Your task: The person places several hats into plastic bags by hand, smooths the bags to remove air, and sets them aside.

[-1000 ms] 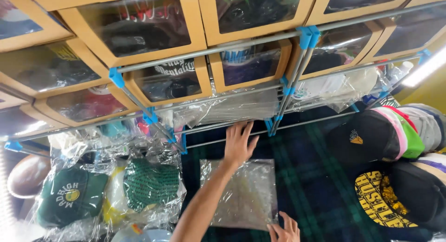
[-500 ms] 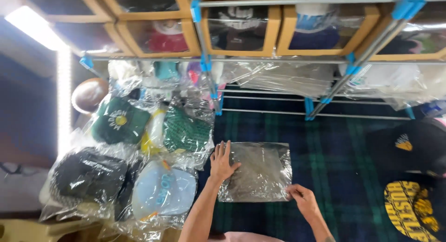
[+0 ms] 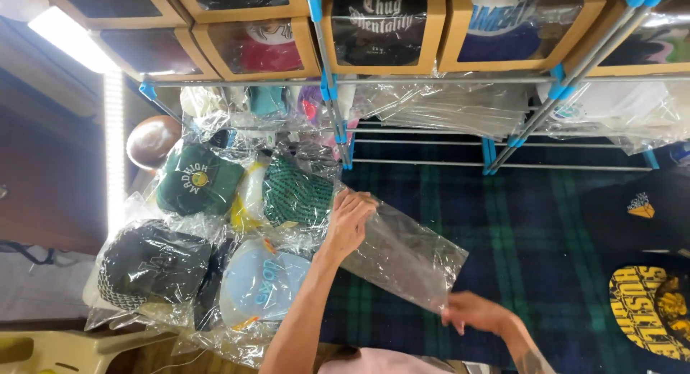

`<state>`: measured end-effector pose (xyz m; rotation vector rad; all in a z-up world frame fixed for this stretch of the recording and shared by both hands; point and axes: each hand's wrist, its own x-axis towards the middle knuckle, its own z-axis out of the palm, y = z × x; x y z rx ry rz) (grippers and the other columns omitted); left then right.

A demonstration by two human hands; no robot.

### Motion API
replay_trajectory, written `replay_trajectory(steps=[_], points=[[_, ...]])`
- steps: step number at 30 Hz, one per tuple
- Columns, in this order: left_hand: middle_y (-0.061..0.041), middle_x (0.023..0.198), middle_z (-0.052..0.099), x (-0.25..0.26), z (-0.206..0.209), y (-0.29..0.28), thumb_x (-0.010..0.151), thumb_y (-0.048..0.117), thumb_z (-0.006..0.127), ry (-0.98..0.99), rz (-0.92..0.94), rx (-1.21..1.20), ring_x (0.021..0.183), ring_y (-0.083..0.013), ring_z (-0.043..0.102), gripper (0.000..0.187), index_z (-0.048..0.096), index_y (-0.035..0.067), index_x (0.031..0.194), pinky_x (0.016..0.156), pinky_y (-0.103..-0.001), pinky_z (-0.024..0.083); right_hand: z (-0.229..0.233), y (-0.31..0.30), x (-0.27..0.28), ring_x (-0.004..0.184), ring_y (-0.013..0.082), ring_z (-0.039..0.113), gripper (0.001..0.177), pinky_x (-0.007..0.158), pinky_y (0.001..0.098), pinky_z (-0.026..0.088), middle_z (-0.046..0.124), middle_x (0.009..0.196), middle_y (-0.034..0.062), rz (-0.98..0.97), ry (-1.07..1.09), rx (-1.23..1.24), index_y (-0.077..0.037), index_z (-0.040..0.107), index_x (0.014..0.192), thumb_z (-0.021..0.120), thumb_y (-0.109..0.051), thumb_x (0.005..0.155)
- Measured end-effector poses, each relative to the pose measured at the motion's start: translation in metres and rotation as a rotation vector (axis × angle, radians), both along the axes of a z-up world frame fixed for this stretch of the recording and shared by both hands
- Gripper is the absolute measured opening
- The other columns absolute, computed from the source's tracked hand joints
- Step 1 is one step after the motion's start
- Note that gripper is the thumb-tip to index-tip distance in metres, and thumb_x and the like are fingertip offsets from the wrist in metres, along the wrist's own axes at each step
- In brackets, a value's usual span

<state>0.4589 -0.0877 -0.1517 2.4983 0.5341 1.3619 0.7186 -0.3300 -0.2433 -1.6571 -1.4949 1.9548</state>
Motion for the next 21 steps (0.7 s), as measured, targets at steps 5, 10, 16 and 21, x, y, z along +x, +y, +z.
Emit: replay_trajectory(steps=[5,10,16,21], points=[[-0.002,0.108,0.079,-0.024,-0.012,-0.008,0.088,-0.018,0.048,-0.01,-0.108,-0.26,0.127,-0.0277,0.064,0.04,0.063,0.014,0.069,0.118,-0.046,0.035,-0.041,0.036,0.023,0.111,0.0254,0.068,0.053,0.101,0.0458,0.051,0.073,0.12,0.02,-0.705,0.158,0.611,-0.002,0.066,0.14,0.069,-0.029,0.095],[0.0,0.093,0.072,-0.054,0.028,-0.035,0.092,0.0,0.061,0.071,0.009,-0.133,0.099,-0.0263,0.069,0.021,0.07,0.019,0.088,0.1,-0.044,0.046,-0.057,0.066,-0.013,0.12,0.0289,0.065,0.035,0.109,0.0472,0.046,0.072,0.123,0.016,-0.899,0.133,0.695,-0.006,0.074,0.128,0.064,-0.027,0.101],[-0.004,0.065,0.055,-0.052,0.101,-0.136,0.089,0.03,0.052,0.325,-0.098,-0.075,0.059,-0.0218,0.056,0.025,0.066,0.01,0.08,0.055,-0.038,0.044,-0.065,0.072,0.003,0.121,0.0162,0.06,0.016,0.102,0.0285,0.048,0.065,0.131,0.0049,-1.447,0.062,0.722,-0.004,0.076,0.105,0.074,-0.009,0.09],[-0.003,0.073,0.029,-0.033,0.021,-0.202,0.116,0.015,0.057,0.406,-0.49,-0.242,0.058,-0.0167,0.034,0.044,0.038,0.009,0.077,0.048,-0.035,0.027,-0.091,0.018,0.03,0.132,0.0206,0.06,0.025,0.106,0.0307,0.047,0.062,0.139,0.0148,-1.404,-0.204,0.808,-0.015,0.077,0.091,0.063,0.006,0.087]])
